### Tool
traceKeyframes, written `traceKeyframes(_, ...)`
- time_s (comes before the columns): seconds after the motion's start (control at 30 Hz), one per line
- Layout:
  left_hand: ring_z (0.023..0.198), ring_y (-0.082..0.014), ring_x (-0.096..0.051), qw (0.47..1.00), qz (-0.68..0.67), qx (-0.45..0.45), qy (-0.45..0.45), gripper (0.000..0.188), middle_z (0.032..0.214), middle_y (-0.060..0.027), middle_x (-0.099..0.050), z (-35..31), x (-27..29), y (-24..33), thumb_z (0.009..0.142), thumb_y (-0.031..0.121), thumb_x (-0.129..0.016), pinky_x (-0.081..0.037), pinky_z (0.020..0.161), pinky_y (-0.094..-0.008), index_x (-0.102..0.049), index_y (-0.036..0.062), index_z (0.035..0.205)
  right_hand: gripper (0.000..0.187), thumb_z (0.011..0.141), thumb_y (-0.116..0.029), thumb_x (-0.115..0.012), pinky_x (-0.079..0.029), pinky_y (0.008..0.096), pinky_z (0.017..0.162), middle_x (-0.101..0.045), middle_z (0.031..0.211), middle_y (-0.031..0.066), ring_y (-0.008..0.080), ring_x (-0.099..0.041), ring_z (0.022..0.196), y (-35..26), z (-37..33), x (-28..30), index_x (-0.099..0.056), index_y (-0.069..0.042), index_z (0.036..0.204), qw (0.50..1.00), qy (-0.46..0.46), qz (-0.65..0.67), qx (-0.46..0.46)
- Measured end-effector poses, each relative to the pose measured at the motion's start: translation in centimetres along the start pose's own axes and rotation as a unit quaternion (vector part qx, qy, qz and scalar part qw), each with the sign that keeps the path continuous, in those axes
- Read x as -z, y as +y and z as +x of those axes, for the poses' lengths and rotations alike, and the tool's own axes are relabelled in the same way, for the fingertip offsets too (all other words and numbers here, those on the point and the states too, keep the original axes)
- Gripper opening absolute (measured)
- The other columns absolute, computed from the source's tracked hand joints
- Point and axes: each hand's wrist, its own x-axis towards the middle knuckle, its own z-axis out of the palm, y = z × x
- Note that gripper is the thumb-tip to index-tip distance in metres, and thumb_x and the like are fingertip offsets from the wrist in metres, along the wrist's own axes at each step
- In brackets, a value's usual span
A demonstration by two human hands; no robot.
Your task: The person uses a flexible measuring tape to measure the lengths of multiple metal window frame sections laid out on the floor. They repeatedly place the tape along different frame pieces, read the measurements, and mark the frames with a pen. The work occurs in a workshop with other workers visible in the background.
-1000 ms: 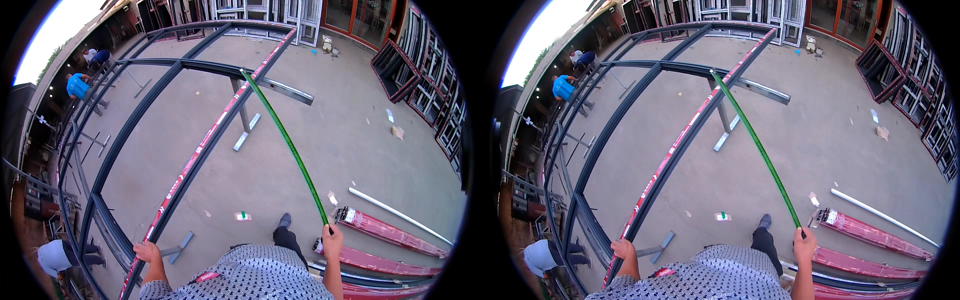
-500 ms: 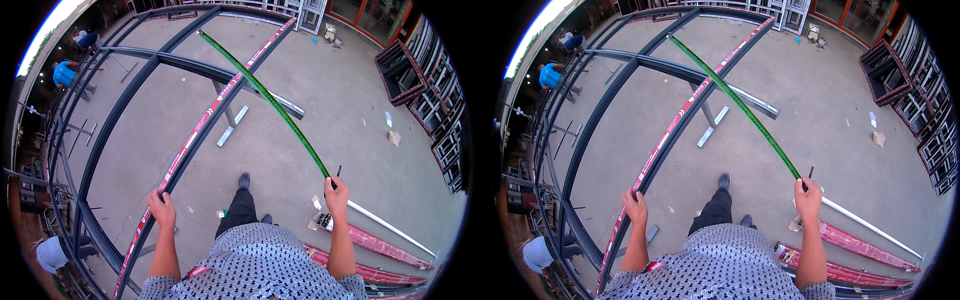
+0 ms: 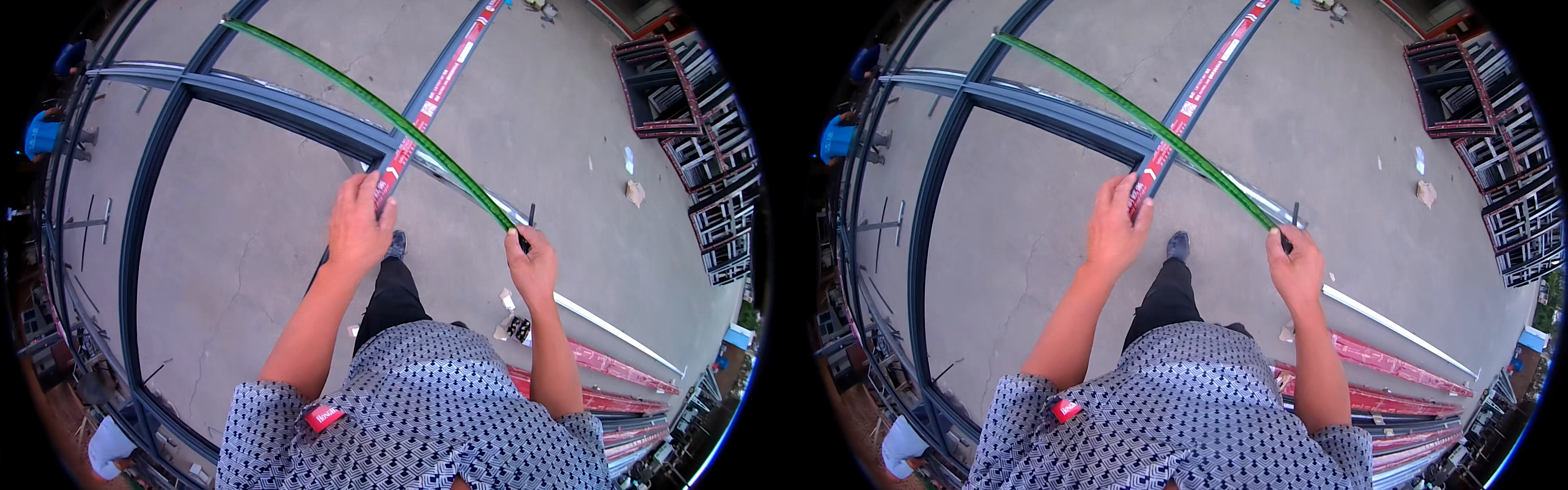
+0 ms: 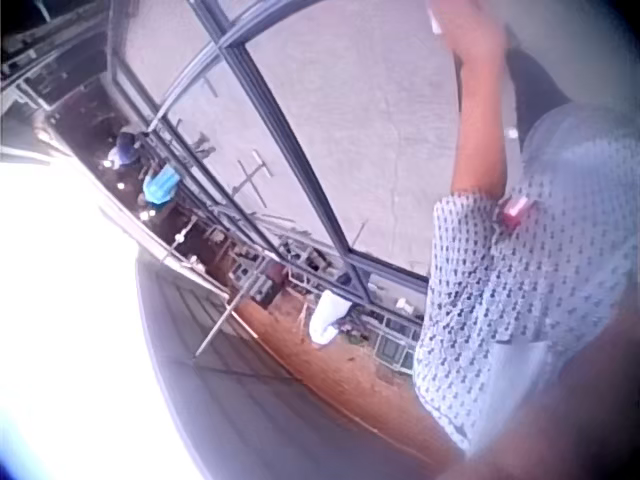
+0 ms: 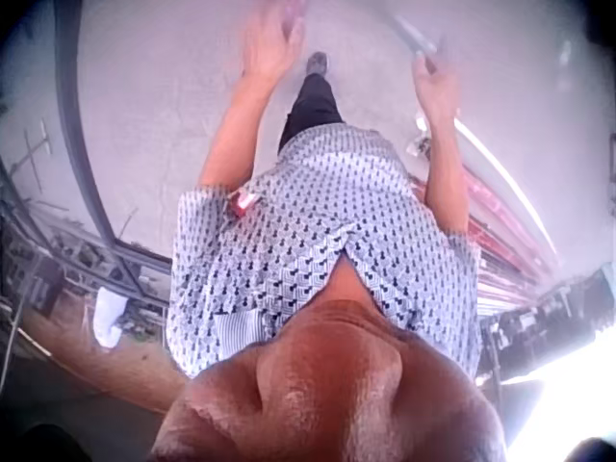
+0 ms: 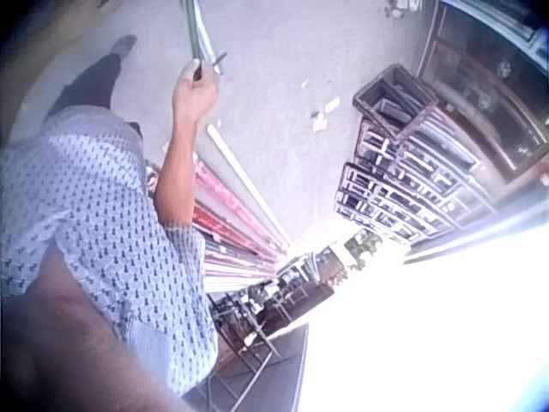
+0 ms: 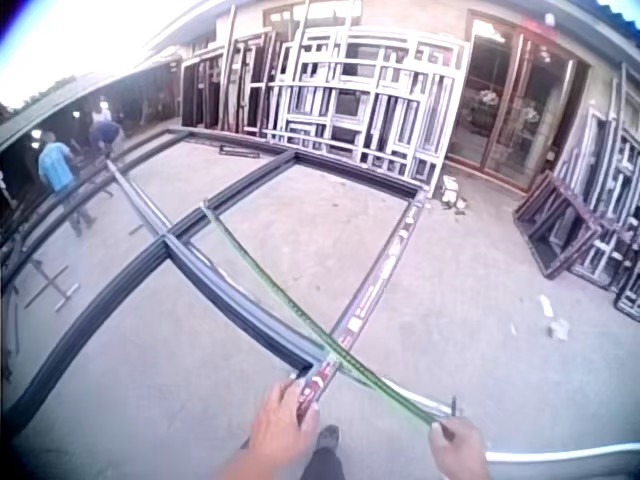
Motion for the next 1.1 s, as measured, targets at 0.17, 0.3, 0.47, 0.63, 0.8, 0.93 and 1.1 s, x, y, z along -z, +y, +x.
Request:
traceKeyframes(0.17, 0.123, -0.0442, -0.059, 0.997, -0.051, -0.027, -0.047, 0.053, 0.135, -0.0243, -0.057, 4.5, -1.1, -0.8, 0.092, 0.019, -0.075, -0.052, 0.103, -0.0492, -0.054, -0.0001, 0.138, 0.023, 0.096, -0.023, -0.069, -0.053, 0.0416, 0.077, -0.069, 0.091, 0.0178, 0.0346, -0.067, 0.083, -5.1, 4.9, -3.8, -0.075, -0.001, 0.104, 0.998, 0.011, -0.029, 0.059)
traceKeyframes(0.3, 0.121, -0.0434, -0.058, 0.996, -0.049, -0.019, -0.068, 0.056, 0.133, -0.0242, -0.058, 5.6, -0.6, -0.8, 0.090, 0.019, -0.076, -0.052, 0.101, -0.0502, -0.052, -0.0006, 0.137, 0.022, 0.096, -0.020, -0.070, -0.052, 0.0426, 0.076, -0.068, 0.090, 0.0176, 0.0352, -0.066, 0.083, -9.7, 7.3, -5.5, -0.075, -0.001, 0.104, 0.998, -0.037, -0.044, 0.032)
traceKeyframes(0.47, 0.118, -0.0427, -0.058, 0.994, -0.069, -0.014, -0.087, 0.057, 0.130, -0.0239, -0.058, 6.0, 0.4, -0.8, 0.090, 0.019, -0.076, -0.052, 0.098, -0.0499, -0.052, -0.0025, 0.136, 0.020, 0.096, -0.018, -0.069, -0.051, 0.0437, 0.075, -0.067, 0.089, 0.0170, 0.0349, -0.065, 0.081, -11.7, 9.0, -7.4, -0.075, -0.001, 0.105, 0.996, -0.055, -0.046, 0.055)
traceKeyframes(0.63, 0.115, -0.0420, -0.058, 0.993, -0.091, -0.024, -0.071, 0.056, 0.127, -0.0234, -0.058, 6.2, 0.2, -0.9, 0.088, 0.016, -0.078, -0.052, 0.097, -0.0491, -0.054, -0.0030, 0.135, 0.020, 0.096, -0.018, -0.069, -0.051, 0.0443, 0.075, -0.067, 0.089, 0.0171, 0.0352, -0.065, 0.082, -13.5, 9.7, -8.2, -0.075, -0.001, 0.104, 0.995, -0.070, -0.052, 0.052)
traceKeyframes(0.8, 0.116, -0.0410, -0.058, 0.992, -0.101, -0.022, -0.075, 0.056, 0.125, -0.0221, -0.058, 6.4, 0.4, -0.9, 0.088, 0.015, -0.078, -0.053, 0.097, -0.0483, -0.055, -0.0026, 0.135, 0.018, 0.096, -0.017, -0.070, -0.052, 0.0450, 0.076, -0.068, 0.090, 0.0162, 0.0352, -0.066, 0.085, -14.3, 9.7, -8.8, -0.076, -0.002, 0.104, 0.992, -0.062, -0.076, 0.085)
traceKeyframes(0.93, 0.115, -0.0409, -0.058, 0.991, -0.111, -0.017, -0.075, 0.056, 0.125, -0.0216, -0.058, 6.5, 0.3, -1.0, 0.087, 0.015, -0.079, -0.053, 0.096, -0.0481, -0.055, -0.0020, 0.135, 0.017, 0.097, -0.017, -0.070, -0.053, 0.0452, 0.077, -0.069, 0.092, 0.0152, 0.0352, -0.067, 0.087, -14.7, 9.6, -9.3, -0.076, -0.003, 0.104, 0.989, -0.057, -0.085, 0.102)
traceKeyframes(1.1, 0.115, -0.0408, -0.059, 0.988, -0.129, -0.017, -0.079, 0.058, 0.125, -0.0209, -0.058, 6.7, 0.4, -1.3, 0.086, 0.014, -0.079, -0.053, 0.097, -0.0473, -0.055, -0.0017, 0.137, 0.017, 0.097, -0.017, -0.070, -0.054, 0.0456, 0.077, -0.069, 0.093, 0.0150, 0.0352, -0.067, 0.088, -15.6, 9.3, -9.8, -0.076, -0.004, 0.105, 0.990, -0.057, -0.092, 0.094)
